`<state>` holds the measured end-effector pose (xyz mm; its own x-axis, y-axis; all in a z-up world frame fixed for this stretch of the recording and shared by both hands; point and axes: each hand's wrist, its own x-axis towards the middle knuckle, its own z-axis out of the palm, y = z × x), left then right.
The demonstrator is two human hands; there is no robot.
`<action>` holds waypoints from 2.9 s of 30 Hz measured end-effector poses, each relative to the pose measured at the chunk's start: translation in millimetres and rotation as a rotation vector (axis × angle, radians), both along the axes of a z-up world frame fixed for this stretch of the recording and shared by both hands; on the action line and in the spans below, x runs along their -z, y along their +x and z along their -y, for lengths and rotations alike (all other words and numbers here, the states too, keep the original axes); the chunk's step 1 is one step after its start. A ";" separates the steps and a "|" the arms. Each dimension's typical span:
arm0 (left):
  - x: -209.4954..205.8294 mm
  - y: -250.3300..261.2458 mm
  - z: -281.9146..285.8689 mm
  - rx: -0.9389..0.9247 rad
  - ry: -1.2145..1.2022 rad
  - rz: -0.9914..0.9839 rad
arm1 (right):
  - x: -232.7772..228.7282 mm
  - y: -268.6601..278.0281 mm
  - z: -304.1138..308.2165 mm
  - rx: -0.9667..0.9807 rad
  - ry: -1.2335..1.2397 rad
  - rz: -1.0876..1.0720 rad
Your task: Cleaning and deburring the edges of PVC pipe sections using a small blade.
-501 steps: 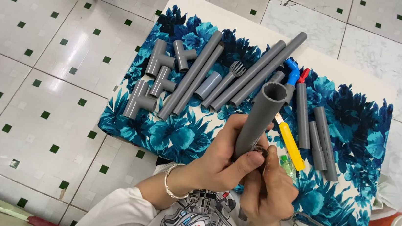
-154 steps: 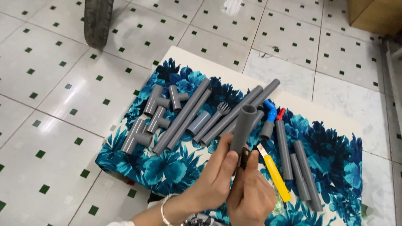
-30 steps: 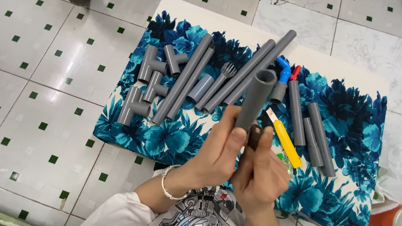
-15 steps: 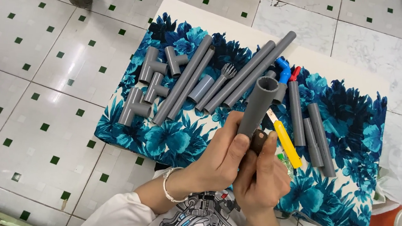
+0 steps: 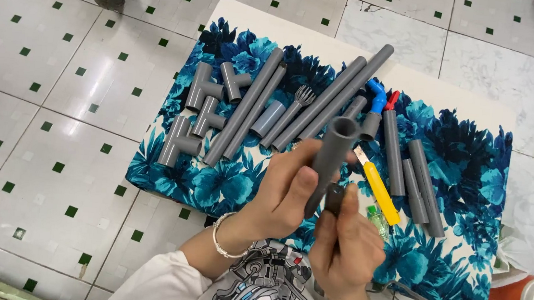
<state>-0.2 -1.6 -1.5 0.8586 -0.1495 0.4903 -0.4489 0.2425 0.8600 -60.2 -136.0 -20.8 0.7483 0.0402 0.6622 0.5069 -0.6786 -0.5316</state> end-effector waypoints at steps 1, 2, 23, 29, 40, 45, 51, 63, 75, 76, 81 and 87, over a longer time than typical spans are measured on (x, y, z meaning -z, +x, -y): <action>1.5 -0.7 0.0 0.001 -0.001 0.000 | -0.4 -0.3 -1.3 0.001 -0.001 0.000; 3.0 -1.6 -0.2 0.009 -0.013 0.005 | -0.9 -0.5 -2.5 -0.013 0.007 -0.006; 8.4 -2.3 6.7 0.058 -0.203 0.017 | 7.0 -9.0 -0.6 -0.097 0.104 -0.086; 7.7 -3.4 5.9 0.072 -0.220 -0.006 | 6.0 -10.4 -1.5 -0.105 0.123 -0.098; 12.3 -4.9 8.3 -0.014 -0.193 0.029 | -4.1 -10.4 -5.6 -0.082 0.001 -0.055; 17.0 -4.2 10.5 -0.065 -0.189 0.074 | 0.0 -11.2 -4.7 -0.074 -0.082 0.022; 14.1 1.6 1.3 -0.045 -0.284 0.037 | 18.4 -31.4 10.5 0.061 -0.071 0.012; 12.0 -4.4 5.3 0.070 -0.373 -0.071 | 12.5 -17.4 -3.1 -0.080 0.002 0.035; 14.9 -4.7 8.4 0.029 -0.303 -0.002 | 0.0 -12.4 -7.1 -0.115 -0.011 0.001; 14.7 -5.1 7.9 0.029 -0.303 -0.001 | -0.1 -12.3 -6.9 -0.115 -0.011 0.002; 15.7 -6.7 7.6 -0.074 -0.186 0.075 | -0.7 -11.3 -6.1 -0.121 -0.073 0.033; 5.4 -0.9 5.6 -0.161 -0.090 0.099 | -5.4 1.4 -12.3 -0.096 -0.068 0.047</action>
